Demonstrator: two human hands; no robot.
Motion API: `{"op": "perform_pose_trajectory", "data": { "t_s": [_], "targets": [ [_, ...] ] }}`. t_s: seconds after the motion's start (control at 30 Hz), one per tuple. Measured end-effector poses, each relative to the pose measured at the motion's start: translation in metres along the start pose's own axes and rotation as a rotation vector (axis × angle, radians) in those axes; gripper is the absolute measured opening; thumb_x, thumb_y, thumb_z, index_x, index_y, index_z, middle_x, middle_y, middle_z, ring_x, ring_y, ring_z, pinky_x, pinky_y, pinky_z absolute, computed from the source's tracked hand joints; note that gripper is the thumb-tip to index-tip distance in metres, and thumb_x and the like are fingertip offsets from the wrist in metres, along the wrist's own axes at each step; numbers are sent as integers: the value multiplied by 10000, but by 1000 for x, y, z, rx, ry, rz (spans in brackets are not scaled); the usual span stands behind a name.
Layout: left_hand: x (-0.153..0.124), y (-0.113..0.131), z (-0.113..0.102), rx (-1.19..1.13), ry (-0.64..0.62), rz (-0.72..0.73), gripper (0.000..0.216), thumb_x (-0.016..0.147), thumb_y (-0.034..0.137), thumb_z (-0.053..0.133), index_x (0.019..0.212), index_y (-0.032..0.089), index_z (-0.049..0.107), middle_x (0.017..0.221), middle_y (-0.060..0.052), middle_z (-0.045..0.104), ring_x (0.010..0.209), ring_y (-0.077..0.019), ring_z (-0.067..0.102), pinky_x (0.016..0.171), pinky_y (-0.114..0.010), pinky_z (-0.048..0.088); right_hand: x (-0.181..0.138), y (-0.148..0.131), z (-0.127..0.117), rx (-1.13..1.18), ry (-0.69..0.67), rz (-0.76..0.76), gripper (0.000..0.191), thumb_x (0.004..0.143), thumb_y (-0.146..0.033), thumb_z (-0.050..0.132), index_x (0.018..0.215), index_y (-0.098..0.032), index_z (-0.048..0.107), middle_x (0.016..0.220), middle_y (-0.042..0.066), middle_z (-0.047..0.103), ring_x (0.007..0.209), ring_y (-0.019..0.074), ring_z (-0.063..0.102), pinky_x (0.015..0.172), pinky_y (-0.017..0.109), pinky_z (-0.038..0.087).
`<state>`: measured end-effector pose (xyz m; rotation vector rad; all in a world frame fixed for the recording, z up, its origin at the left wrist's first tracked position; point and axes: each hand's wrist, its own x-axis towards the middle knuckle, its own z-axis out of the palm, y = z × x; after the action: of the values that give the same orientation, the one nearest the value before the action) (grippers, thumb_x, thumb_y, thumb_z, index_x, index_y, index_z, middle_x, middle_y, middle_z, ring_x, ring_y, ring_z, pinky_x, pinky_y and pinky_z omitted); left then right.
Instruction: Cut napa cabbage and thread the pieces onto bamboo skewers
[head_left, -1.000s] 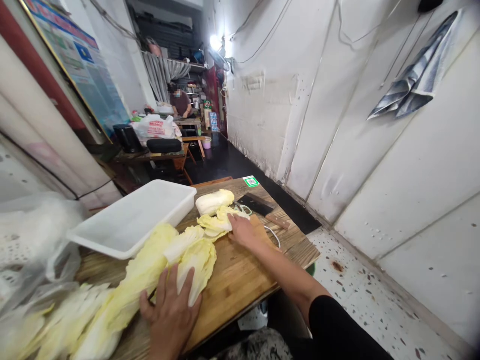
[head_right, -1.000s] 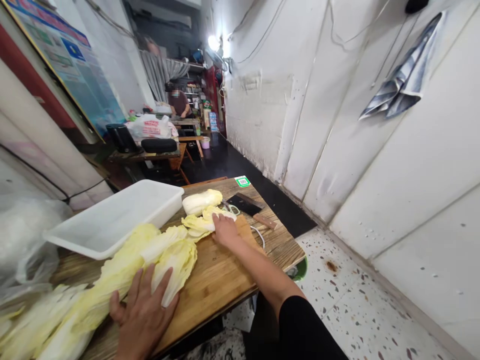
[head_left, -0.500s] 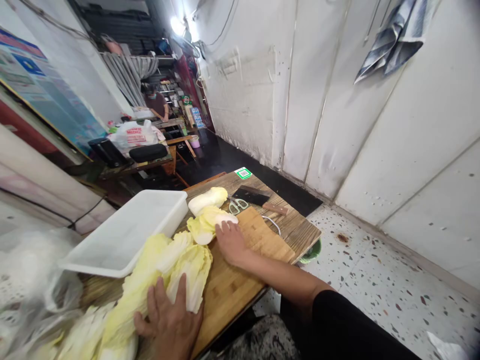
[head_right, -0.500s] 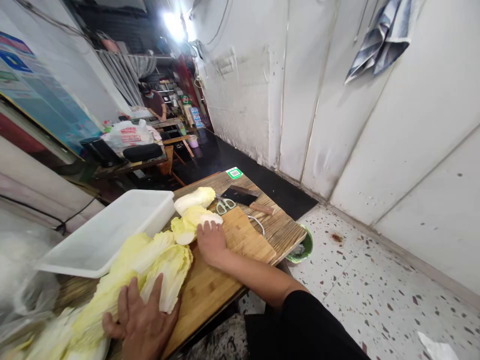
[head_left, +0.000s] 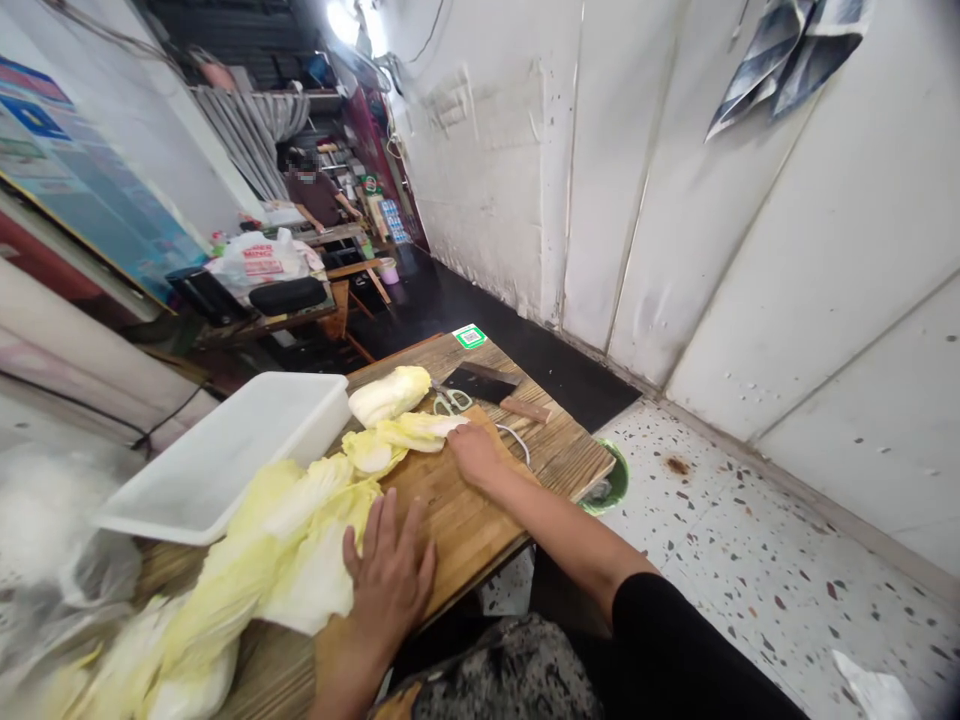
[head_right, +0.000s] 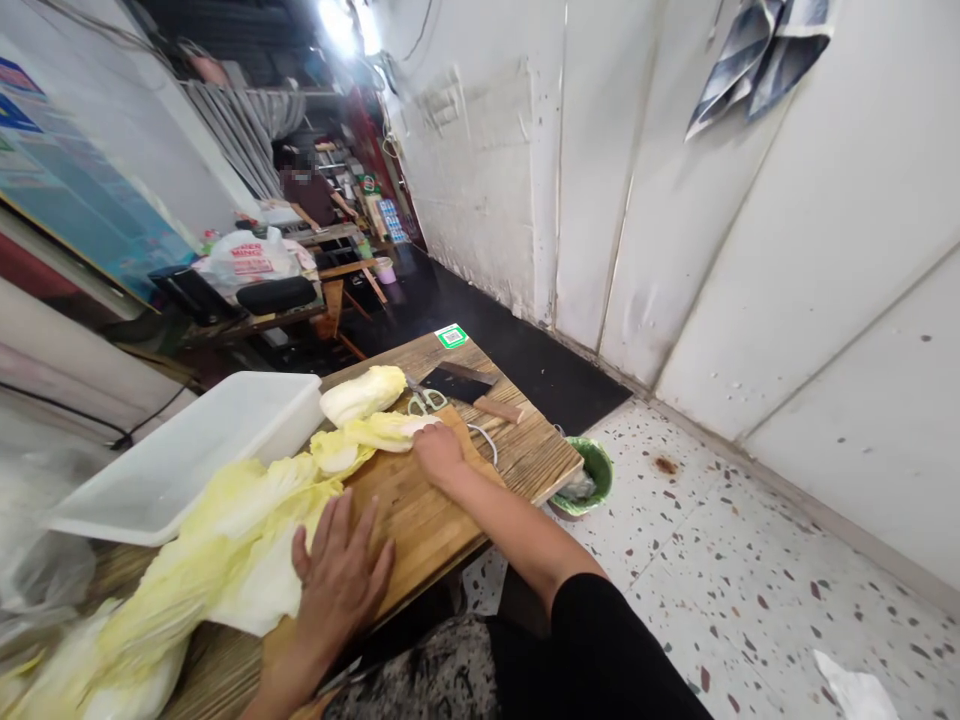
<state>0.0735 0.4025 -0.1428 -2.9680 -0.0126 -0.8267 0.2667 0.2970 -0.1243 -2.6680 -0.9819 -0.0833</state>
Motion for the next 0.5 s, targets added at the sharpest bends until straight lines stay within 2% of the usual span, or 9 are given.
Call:
{"op": "perform_pose_trajectory", "data": {
  "t_s": [0.13, 0.27, 0.33, 0.4, 0.5],
  "targets": [
    [22, 11, 19, -58, 76, 84, 632, 901, 219, 527, 1501, 118, 357, 1523, -249, 413, 1459, -349, 313, 1180, -564, 192, -28, 18, -23, 24, 54, 35, 177, 975, -188, 533, 1104, -113, 628, 1095, 105, 662, 1019, 224, 626, 887, 396, 522],
    [29, 22, 32, -83, 182, 117, 631, 899, 211, 588, 1484, 113, 372, 1502, -256, 437, 1458, -357, 310, 1158, -540, 257, -86, 26, -36, 63, 70, -46, 241, 976, -102, 428, 1119, -91, 622, 1098, 153, 669, 1030, 237, 599, 913, 358, 482],
    [30, 28, 34, -94, 210, 157, 537, 904, 188, 600, 1423, 159, 465, 1435, -212, 535, 1398, -336, 418, 1148, -517, 271, -113, 25, -38, 87, 29, -139, 242, 978, -118, 436, 1112, -105, 637, 1086, 131, 689, 993, 214, 608, 905, 326, 481],
    [30, 32, 34, -110, 215, 184, 399, 914, 162, 590, 1311, 186, 572, 1314, -159, 648, 1287, -312, 538, 1141, -514, 258, -128, 27, -40, 114, -38, -237, 189, 947, -147, 520, 1058, -150, 673, 1023, 69, 721, 932, 176, 626, 882, 271, 485],
    [31, 34, 32, -150, 200, 205, 214, 939, 145, 531, 1104, 167, 665, 1109, -119, 738, 1123, -290, 630, 1099, -511, 286, -118, 45, -51, 119, -111, -275, 206, 874, -174, 631, 1060, -231, 698, 1037, -12, 736, 967, 132, 640, 887, 212, 479]
  ]
}}
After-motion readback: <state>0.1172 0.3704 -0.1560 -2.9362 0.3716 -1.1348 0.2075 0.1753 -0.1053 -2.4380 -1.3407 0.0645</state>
